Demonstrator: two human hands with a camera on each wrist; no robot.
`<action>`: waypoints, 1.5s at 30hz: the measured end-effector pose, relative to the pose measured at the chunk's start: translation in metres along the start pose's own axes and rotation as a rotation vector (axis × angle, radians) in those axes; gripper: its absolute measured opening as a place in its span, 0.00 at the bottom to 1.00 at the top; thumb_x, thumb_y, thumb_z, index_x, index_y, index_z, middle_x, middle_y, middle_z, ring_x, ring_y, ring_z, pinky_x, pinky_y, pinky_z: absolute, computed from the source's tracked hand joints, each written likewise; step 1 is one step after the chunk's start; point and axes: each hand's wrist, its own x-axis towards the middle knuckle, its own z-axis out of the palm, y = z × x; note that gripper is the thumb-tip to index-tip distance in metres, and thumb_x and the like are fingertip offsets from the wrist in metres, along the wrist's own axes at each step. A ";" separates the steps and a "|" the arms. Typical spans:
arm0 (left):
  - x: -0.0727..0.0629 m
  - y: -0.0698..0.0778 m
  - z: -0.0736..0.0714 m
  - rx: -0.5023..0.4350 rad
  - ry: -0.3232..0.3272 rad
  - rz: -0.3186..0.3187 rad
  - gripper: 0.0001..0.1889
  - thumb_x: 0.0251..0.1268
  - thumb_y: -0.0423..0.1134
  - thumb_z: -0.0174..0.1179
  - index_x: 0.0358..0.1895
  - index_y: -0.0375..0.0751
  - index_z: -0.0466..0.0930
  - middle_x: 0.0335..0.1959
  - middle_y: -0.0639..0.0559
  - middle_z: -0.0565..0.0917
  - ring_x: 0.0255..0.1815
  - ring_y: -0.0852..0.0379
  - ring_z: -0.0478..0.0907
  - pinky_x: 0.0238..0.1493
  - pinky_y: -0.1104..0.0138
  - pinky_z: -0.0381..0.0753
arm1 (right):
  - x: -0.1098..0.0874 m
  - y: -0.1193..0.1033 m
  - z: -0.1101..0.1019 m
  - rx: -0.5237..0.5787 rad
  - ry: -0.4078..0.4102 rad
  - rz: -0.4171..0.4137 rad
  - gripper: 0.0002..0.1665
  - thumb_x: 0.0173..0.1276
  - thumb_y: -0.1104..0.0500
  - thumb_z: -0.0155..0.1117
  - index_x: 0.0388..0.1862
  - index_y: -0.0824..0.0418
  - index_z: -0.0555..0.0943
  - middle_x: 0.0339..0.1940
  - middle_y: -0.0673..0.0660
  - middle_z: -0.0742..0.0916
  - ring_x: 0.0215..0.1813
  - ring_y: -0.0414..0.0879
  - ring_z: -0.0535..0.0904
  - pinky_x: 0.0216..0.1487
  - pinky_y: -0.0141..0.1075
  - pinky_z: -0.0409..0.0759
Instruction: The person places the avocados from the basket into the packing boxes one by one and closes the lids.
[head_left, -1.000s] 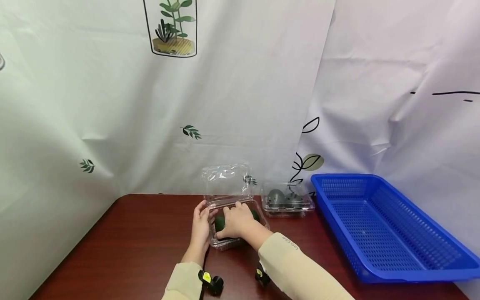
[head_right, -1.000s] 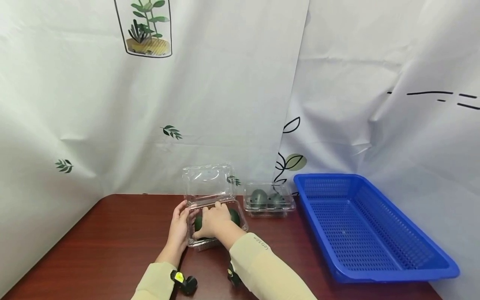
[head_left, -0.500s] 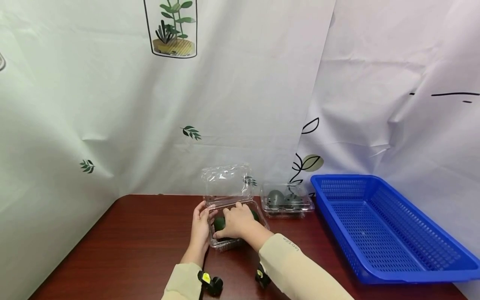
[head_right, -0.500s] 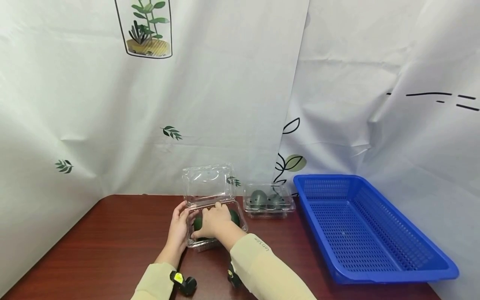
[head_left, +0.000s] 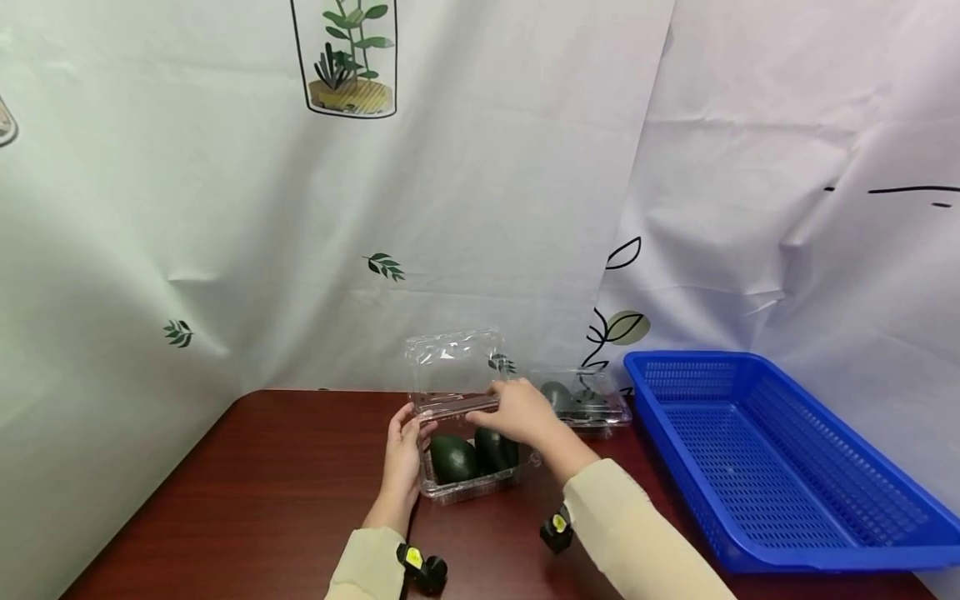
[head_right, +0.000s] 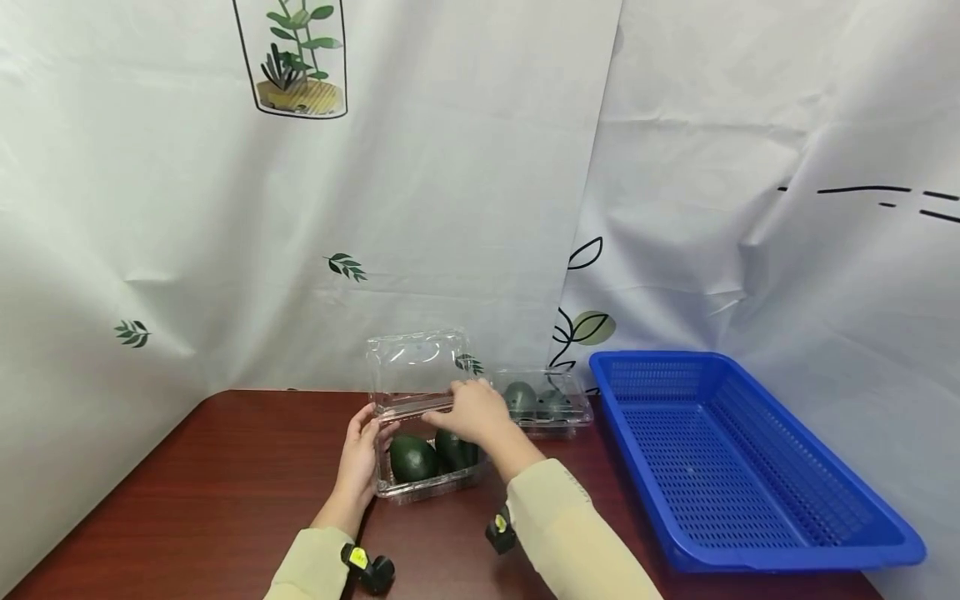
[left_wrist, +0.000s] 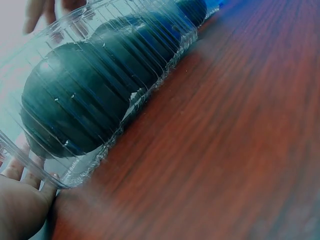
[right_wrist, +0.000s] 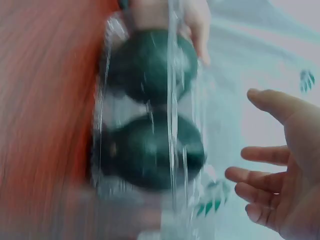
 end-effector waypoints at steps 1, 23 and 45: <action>0.000 0.000 0.000 0.001 0.001 0.002 0.20 0.75 0.35 0.34 0.67 0.39 0.54 0.57 0.37 0.69 0.48 0.56 0.78 0.55 0.56 0.64 | 0.000 0.007 -0.001 0.041 0.012 0.018 0.33 0.56 0.35 0.61 0.51 0.58 0.79 0.43 0.54 0.84 0.49 0.52 0.75 0.45 0.48 0.74; 0.000 -0.001 0.001 -0.018 0.009 0.017 0.19 0.75 0.34 0.36 0.66 0.39 0.55 0.52 0.41 0.74 0.45 0.58 0.79 0.53 0.58 0.65 | -0.011 0.048 0.020 0.028 0.140 0.019 0.16 0.56 0.65 0.61 0.43 0.54 0.83 0.24 0.43 0.79 0.32 0.43 0.68 0.35 0.37 0.67; 0.000 0.000 0.001 -0.065 0.013 0.029 0.14 0.75 0.35 0.37 0.59 0.39 0.58 0.57 0.35 0.74 0.49 0.51 0.78 0.52 0.58 0.65 | -0.018 0.050 0.008 0.257 0.067 0.142 0.12 0.62 0.65 0.55 0.44 0.59 0.78 0.25 0.51 0.82 0.22 0.44 0.77 0.24 0.36 0.72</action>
